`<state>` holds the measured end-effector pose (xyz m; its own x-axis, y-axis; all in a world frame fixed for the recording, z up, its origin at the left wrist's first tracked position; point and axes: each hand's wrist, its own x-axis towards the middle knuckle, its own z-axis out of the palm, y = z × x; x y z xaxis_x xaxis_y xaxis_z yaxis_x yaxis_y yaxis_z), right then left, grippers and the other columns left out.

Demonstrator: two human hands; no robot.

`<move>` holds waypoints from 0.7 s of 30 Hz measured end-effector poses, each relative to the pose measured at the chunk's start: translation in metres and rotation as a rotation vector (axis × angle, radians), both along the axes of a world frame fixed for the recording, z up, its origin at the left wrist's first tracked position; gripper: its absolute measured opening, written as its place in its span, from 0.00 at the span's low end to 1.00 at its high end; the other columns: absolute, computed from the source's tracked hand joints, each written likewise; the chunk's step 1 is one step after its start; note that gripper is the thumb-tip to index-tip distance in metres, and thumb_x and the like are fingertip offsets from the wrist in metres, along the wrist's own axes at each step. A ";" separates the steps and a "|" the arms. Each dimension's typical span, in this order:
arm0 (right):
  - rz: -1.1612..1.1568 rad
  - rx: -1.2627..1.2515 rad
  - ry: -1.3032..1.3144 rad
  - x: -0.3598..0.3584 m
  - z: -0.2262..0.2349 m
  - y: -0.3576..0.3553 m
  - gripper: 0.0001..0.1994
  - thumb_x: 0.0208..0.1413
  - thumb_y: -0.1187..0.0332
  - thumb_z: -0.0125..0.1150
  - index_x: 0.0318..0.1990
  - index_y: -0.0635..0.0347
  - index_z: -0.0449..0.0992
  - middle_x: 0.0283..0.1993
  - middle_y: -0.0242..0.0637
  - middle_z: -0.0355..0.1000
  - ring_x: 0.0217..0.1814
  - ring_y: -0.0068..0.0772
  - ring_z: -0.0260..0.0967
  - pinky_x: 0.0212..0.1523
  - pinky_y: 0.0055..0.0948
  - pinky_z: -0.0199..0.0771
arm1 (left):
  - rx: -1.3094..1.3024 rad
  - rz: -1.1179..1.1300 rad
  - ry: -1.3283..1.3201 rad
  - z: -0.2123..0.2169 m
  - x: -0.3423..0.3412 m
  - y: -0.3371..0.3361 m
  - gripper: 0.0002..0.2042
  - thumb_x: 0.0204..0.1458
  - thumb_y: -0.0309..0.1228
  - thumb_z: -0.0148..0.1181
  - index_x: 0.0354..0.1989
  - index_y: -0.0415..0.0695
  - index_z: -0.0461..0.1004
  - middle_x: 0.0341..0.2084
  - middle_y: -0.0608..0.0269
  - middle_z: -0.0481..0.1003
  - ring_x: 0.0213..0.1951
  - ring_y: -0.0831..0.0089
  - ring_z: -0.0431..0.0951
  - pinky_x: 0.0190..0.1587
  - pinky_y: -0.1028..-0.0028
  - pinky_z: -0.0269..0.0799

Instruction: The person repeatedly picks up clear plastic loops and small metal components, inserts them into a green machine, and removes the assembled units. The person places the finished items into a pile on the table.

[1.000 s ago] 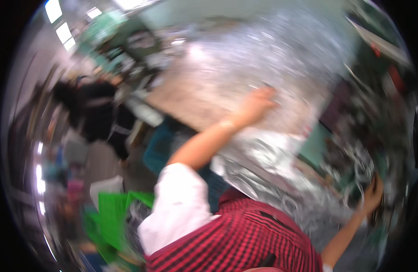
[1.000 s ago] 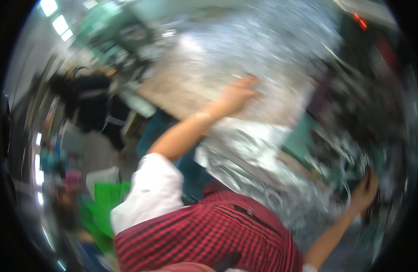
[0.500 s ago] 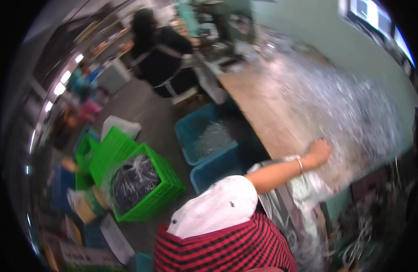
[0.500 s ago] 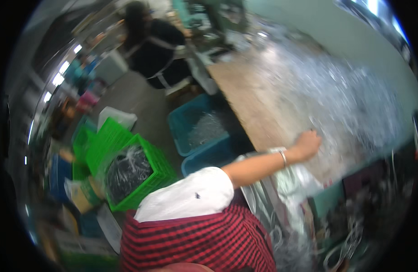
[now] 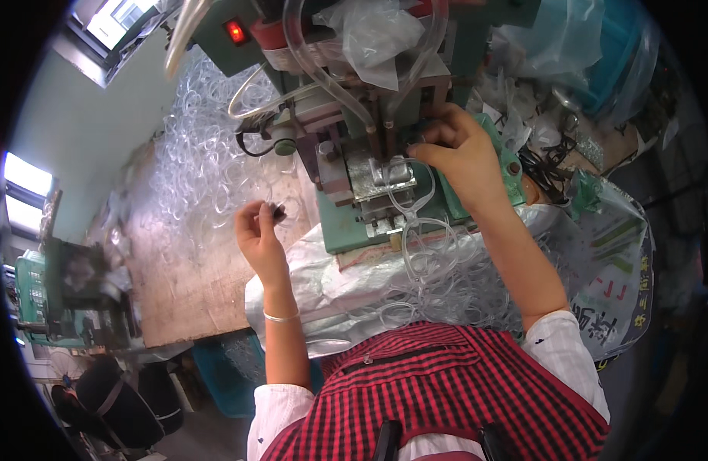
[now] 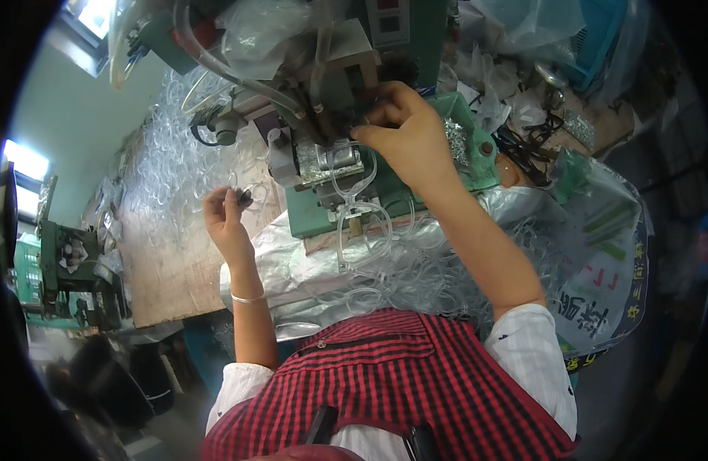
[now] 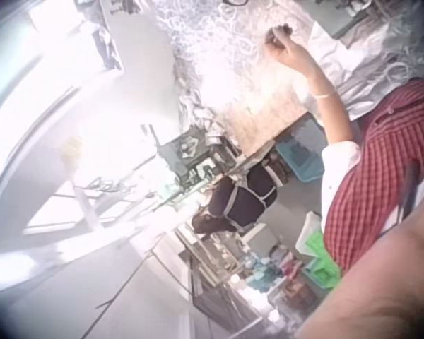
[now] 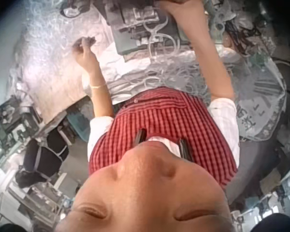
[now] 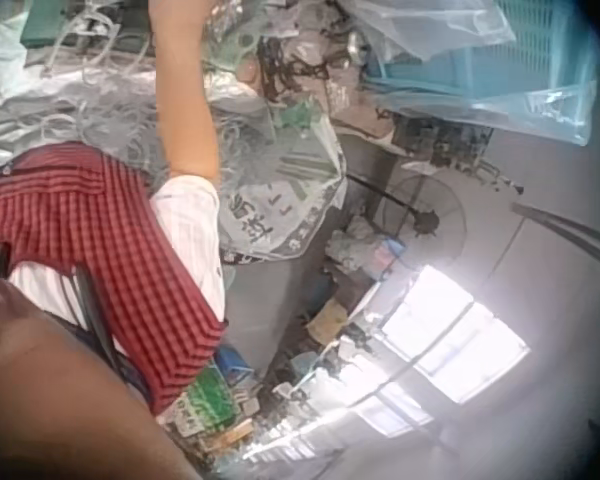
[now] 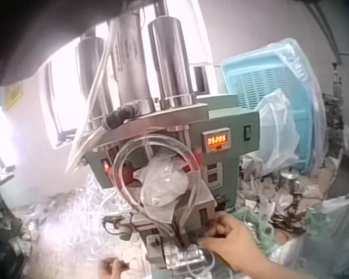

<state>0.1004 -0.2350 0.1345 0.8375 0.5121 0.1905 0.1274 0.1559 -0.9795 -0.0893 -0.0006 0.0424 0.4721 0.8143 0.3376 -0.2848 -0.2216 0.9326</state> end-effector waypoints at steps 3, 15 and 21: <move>0.015 0.002 -0.022 -0.003 0.000 0.000 0.26 0.44 0.77 0.69 0.53 0.67 0.70 0.30 0.31 0.75 0.36 0.21 0.71 0.41 0.22 0.70 | -0.080 0.007 -0.122 0.023 0.007 -0.010 0.03 0.62 0.23 0.53 0.42 0.38 0.69 0.35 0.58 0.75 0.34 0.71 0.79 0.41 0.71 0.79; 0.016 0.247 0.106 -0.028 0.004 0.025 0.24 0.42 0.80 0.67 0.50 0.65 0.71 0.36 0.33 0.75 0.38 0.22 0.71 0.41 0.22 0.70 | 0.432 -0.144 -0.292 0.154 0.049 -0.057 0.03 0.60 0.20 0.56 0.40 0.35 0.70 0.36 0.57 0.76 0.40 0.71 0.80 0.44 0.71 0.81; -0.146 -0.101 -0.340 -0.028 0.025 0.018 0.24 0.42 0.79 0.66 0.50 0.64 0.70 0.38 0.34 0.77 0.38 0.22 0.72 0.42 0.26 0.71 | 0.389 -0.191 -0.239 0.161 0.047 -0.058 0.05 0.57 0.18 0.59 0.39 0.37 0.70 0.36 0.61 0.78 0.34 0.83 0.76 0.38 0.83 0.71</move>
